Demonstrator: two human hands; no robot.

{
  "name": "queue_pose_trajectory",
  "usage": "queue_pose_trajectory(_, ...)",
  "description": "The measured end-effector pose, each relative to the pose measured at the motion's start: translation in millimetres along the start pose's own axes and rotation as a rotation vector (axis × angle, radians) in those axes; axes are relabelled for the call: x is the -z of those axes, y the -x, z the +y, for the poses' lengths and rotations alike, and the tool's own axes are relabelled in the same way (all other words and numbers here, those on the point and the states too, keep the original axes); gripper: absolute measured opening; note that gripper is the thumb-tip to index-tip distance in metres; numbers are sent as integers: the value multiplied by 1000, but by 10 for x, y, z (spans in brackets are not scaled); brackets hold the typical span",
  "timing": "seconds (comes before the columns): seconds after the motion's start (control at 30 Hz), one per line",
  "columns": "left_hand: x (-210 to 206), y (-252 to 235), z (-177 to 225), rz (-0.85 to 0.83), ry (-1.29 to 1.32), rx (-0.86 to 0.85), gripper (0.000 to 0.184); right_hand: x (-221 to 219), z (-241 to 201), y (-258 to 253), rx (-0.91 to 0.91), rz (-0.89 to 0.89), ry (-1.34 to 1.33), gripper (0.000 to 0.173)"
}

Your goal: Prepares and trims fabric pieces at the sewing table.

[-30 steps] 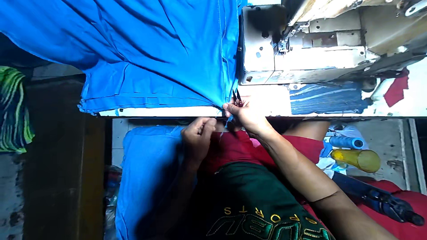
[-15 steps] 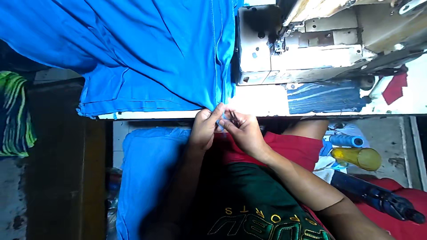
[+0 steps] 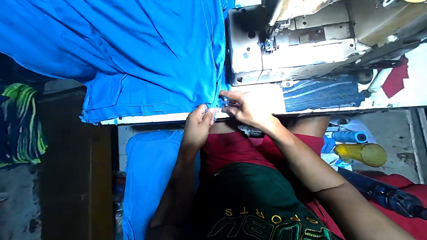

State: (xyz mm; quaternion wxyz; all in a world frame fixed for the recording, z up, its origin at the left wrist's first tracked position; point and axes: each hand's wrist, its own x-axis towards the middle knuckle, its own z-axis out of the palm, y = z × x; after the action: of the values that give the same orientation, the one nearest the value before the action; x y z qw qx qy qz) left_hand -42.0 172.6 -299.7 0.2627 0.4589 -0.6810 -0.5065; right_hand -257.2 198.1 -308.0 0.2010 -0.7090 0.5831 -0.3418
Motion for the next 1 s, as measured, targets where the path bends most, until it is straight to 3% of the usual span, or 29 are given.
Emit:
queue_pose_trajectory(0.17,110,0,-3,32,130,-10,33,-179,9,-26,112,-95,97,11)
queue_pose_trajectory(0.33,248,32,-85,64,33,-24,28,-21,56,234,16,-136,113,10)
queue_pose_trajectory(0.5,174,8,-108,-50,-30,6,20,-3,82,400,100,-38,15,12)
queue_pose_trajectory(0.77,-113,-83,-111,-355,605,230,33,-321,-25,527,322,216,-87,12)
queue_pose_trajectory(0.9,-180,-142,-222,-434,870,281,27,-374,-10,589,350,193,-158,10)
queue_pose_trajectory(1.0,-219,-130,-201,-402,894,277,20,-308,40,618,349,60,-336,10)
